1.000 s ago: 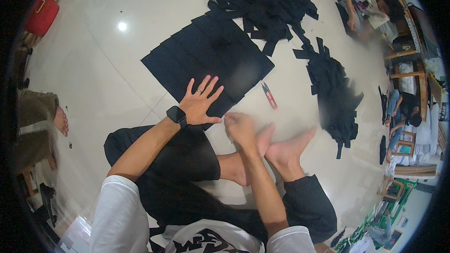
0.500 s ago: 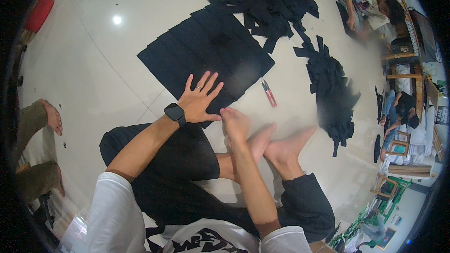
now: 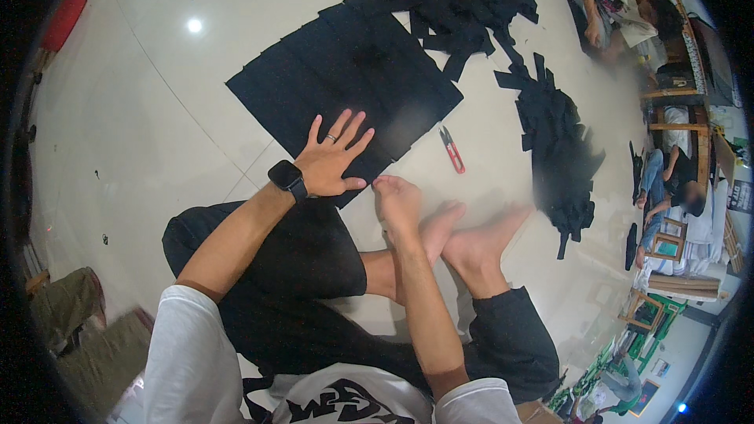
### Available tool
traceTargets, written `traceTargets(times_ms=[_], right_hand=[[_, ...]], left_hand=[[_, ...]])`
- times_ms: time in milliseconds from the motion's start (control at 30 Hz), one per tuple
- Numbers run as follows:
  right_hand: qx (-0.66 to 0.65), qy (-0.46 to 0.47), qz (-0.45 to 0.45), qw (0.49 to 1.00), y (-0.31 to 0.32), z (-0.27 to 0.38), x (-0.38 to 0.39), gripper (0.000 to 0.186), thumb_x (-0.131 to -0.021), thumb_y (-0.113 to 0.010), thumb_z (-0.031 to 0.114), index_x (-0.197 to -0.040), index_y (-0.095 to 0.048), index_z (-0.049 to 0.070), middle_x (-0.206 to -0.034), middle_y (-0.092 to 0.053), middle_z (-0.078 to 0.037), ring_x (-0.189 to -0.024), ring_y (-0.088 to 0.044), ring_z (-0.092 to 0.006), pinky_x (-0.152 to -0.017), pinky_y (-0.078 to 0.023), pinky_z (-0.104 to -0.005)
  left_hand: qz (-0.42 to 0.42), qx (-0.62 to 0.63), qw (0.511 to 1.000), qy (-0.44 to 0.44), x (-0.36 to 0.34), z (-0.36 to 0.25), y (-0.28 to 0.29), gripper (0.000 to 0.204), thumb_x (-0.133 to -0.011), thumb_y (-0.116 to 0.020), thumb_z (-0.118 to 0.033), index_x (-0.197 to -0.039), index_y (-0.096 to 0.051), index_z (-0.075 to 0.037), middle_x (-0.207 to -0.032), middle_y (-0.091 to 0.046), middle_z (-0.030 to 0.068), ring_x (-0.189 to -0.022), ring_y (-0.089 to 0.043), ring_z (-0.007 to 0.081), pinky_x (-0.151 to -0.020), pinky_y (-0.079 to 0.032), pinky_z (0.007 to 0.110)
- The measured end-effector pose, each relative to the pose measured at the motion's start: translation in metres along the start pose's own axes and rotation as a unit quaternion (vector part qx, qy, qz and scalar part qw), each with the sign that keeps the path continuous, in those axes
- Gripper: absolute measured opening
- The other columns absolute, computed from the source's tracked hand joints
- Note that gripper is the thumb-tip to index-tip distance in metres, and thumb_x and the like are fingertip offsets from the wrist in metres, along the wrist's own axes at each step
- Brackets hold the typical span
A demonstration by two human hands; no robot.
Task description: The person sits on the floor and uses a utility knife to cut strips from a large piece of black fabric. They repeatedly align the fabric, cut along the edge, and set the cut strips aside.
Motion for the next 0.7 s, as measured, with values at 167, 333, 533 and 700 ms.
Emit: traceTargets(times_ms=[167, 333, 533, 700], right_hand=[[0.044, 0.032, 0.001, 0.999, 0.001, -0.005, -0.003, 0.013, -0.096, -0.064, 0.010, -0.099, -0.068, -0.002, -0.070, -0.057, 0.003, -0.047, -0.039, -0.0037, -0.040, -0.029, -0.0233], [0.089, 0.024, 0.004, 0.996, 0.010, -0.007, -0.004, 0.015, -0.098, -0.061, 0.013, -0.099, -0.067, -0.001, -0.069, -0.055, 0.003, -0.047, -0.040, -0.0043, -0.041, -0.030, -0.0232], [0.028, 0.019, 0.005, 0.999, 0.018, -0.005, 0.003, 0.018, -0.098, -0.061, 0.015, -0.100, -0.067, -0.001, -0.071, -0.058, 0.000, -0.054, -0.047, -0.0072, -0.048, -0.037, -0.0254], [0.173, 0.126, -0.029, 0.976, 0.010, 0.001, 0.004, 0.030, -0.095, -0.068, 0.022, -0.103, -0.075, -0.006, -0.085, -0.074, -0.009, -0.075, -0.067, -0.0160, -0.070, -0.052, -0.0298]], left_hand=[[0.012, 0.007, 1.000, 0.003, 0.000, 0.000, 0.001, 0.100, -0.091, -0.066, -0.062, -0.166, -0.022, -0.015, -0.175, -0.002, 0.0162, -0.161, 0.003, 0.0367, -0.122, -0.002, 0.072], [0.015, 0.006, 1.000, 0.007, -0.001, 0.001, 0.001, 0.099, -0.091, -0.066, -0.061, -0.167, -0.021, -0.016, -0.175, -0.002, 0.0154, -0.162, 0.003, 0.0358, -0.122, -0.001, 0.071], [-0.009, 0.009, 1.000, 0.000, 0.001, 0.003, 0.001, 0.097, -0.090, -0.069, -0.057, -0.165, -0.027, -0.012, -0.175, -0.004, 0.0180, -0.161, -0.002, 0.0371, -0.122, -0.004, 0.071], [-0.007, 0.011, 1.000, 0.002, 0.000, 0.001, 0.004, 0.097, -0.091, -0.068, -0.057, -0.165, -0.027, -0.011, -0.175, -0.004, 0.0180, -0.162, -0.001, 0.0367, -0.122, -0.004, 0.071]])
Point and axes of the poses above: each hand's wrist, its own x-axis away from the middle knuckle, its own y-axis out of the back of the hand, z = x × y, the point moved 3 cm from there along -x, towards the middle knuckle
